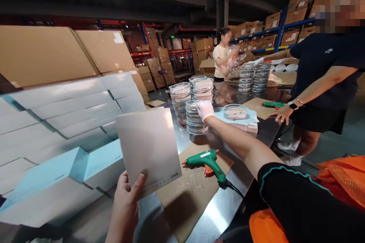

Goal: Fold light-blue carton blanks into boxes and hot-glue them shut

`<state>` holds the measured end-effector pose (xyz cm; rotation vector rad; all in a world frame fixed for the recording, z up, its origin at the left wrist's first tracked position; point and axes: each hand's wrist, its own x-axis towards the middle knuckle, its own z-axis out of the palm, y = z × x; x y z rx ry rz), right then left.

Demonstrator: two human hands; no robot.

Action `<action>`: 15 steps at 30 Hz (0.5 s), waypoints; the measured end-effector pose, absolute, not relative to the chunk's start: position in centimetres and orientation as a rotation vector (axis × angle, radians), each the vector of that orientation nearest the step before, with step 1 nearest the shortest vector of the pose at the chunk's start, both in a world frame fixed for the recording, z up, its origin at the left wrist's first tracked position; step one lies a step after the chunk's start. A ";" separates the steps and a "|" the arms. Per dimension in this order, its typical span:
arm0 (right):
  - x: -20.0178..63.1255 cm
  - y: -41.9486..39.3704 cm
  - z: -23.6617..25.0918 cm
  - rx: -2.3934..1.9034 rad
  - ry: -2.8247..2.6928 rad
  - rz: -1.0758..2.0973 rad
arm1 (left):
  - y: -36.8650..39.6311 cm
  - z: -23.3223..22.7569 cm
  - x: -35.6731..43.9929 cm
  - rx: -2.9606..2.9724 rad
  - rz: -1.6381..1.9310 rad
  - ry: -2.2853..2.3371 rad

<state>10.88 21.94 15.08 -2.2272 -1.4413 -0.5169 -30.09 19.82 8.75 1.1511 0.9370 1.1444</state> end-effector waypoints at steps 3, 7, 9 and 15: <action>10.7 21.6 15.3 -2.261 -1.474 -0.547 | 20.0 8.1 -29.9 1.160 1.143 0.921; 10.4 21.1 15.6 -2.267 -1.501 -0.578 | 20.3 7.2 -30.0 1.182 1.134 0.883; 10.2 20.7 16.3 -2.237 -1.512 -0.601 | 20.4 7.0 -30.0 1.191 1.120 0.870; 8.7 18.6 20.8 -2.129 -1.431 -0.686 | 20.7 6.3 -29.5 1.250 1.074 0.910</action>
